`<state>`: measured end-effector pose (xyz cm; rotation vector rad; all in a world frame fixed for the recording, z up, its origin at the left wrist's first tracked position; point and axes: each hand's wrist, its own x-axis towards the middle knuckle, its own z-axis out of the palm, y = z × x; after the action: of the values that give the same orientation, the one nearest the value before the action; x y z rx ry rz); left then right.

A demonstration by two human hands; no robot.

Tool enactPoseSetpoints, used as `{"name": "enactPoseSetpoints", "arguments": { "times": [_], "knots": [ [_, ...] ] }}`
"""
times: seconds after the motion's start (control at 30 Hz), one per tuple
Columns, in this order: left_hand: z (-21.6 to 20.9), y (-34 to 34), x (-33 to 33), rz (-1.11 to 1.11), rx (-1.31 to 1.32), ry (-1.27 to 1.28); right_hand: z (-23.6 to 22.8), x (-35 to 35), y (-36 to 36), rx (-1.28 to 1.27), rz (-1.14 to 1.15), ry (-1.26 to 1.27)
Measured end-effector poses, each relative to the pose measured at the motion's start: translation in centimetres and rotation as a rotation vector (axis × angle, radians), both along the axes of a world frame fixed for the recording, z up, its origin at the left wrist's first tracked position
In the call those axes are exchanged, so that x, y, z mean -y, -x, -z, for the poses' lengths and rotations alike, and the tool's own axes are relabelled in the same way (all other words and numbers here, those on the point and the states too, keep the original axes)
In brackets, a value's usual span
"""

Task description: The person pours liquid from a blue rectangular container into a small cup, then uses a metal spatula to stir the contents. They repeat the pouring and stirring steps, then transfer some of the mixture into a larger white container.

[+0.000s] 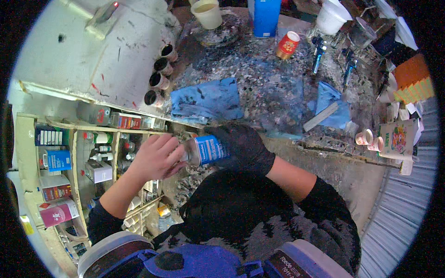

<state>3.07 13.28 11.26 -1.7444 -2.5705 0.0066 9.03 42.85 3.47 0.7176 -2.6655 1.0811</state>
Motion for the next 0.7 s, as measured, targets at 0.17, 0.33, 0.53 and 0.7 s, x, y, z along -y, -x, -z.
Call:
{"name": "enactPoseSetpoints", "arguments": {
  "times": [0.17, 0.33, 0.53, 0.7],
  "knots": [
    [0.3, 3.0, -5.7, 0.113, -0.105, 0.042, -0.4, -5.7, 0.6, 0.086, 0.064, 0.073],
    [1.8, 5.0, -10.8, -0.3, 0.256, -0.171, -0.6, -8.7, 0.7, -0.046, 0.216, 0.054],
    [0.6, 7.0, -14.2, -0.722, 0.755, -0.141, 1.0, -10.2, 2.7, -0.143, 0.309, 0.006],
    [-2.1, 9.4, -14.0, -0.139, 0.166, 0.031, 1.8, -10.8, 3.3, -0.102, 0.329, 0.047]
  ]
}}
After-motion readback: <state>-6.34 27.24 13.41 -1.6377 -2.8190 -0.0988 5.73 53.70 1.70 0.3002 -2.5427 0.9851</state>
